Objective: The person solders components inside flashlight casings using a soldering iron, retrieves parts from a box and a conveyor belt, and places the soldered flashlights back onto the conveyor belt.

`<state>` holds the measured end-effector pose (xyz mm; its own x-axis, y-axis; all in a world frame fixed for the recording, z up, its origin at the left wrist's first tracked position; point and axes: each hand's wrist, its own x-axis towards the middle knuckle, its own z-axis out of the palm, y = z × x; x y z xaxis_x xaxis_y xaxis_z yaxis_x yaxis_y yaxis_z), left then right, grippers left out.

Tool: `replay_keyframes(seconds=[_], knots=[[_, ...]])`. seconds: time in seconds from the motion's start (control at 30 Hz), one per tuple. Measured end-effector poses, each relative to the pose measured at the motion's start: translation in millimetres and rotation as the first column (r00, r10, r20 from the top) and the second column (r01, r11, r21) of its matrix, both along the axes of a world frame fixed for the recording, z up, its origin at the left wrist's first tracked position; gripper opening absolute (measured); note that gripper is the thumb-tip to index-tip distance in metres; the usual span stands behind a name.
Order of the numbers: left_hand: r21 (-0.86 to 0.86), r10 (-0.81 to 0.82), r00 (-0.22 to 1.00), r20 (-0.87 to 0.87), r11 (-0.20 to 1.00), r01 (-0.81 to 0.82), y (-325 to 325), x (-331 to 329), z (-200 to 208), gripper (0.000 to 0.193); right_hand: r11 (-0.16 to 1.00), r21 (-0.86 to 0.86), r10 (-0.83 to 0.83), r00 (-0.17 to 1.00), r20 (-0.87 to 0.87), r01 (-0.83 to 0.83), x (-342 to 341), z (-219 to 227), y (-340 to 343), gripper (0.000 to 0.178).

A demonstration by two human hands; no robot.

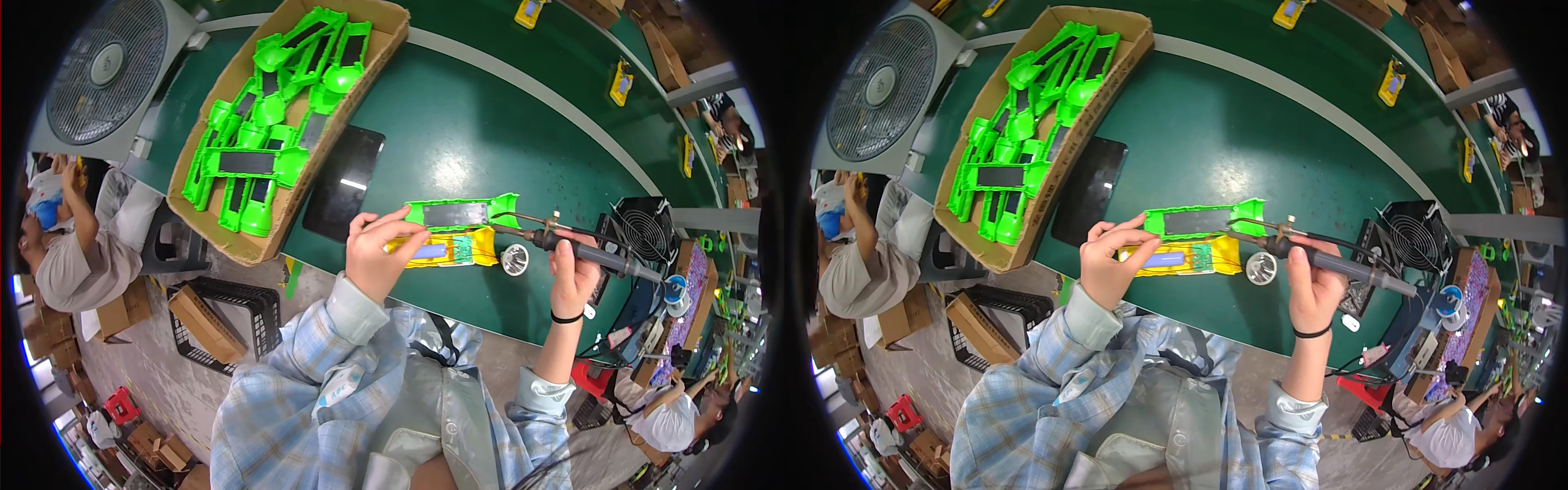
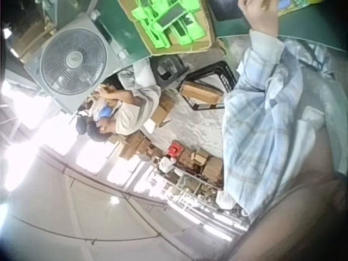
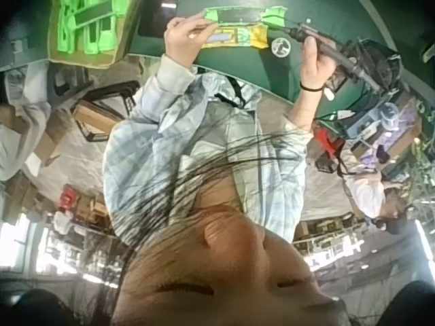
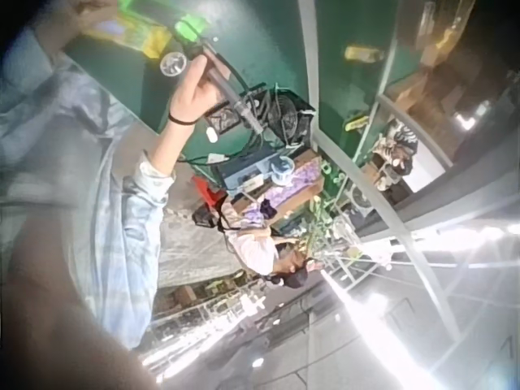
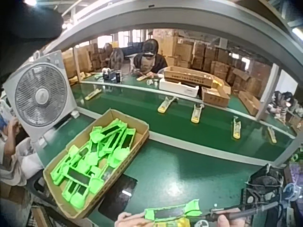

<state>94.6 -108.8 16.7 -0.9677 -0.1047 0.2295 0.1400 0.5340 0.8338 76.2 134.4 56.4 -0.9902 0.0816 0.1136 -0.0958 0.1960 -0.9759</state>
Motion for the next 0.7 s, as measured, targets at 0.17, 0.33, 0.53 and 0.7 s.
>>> replay_keyframes(seconds=[0.17, 0.33, 0.53, 0.7], knots=[[-0.108, 0.093, 0.995, -0.021, 0.990, -0.095, 3.8, -3.6, -3.6, 0.006, 0.999, -0.010, 0.046, 0.999, -0.007, -0.046, -7.3, -6.6, -8.9, 0.015], [-0.324, 0.028, 1.000, 0.006, 0.946, -0.025, 1.6, -9.5, -3.9, 0.003, 0.993, 0.074, 0.091, 0.995, 0.048, -0.094, -15.4, -3.1, -19.1, 0.015], [-0.426, -0.052, 0.996, 0.074, 0.901, 0.079, -4.6, -18.4, 0.9, 0.003, 0.973, 0.165, 0.158, 0.987, 0.020, -0.159, -25.4, -12.3, -29.0, 0.017], [-0.500, -0.111, 0.982, 0.151, 0.849, 0.173, -6.8, -24.9, -0.4, 0.007, 0.975, 0.148, 0.163, 0.986, 0.033, -0.166, -27.3, -19.5, -36.1, 0.018]])
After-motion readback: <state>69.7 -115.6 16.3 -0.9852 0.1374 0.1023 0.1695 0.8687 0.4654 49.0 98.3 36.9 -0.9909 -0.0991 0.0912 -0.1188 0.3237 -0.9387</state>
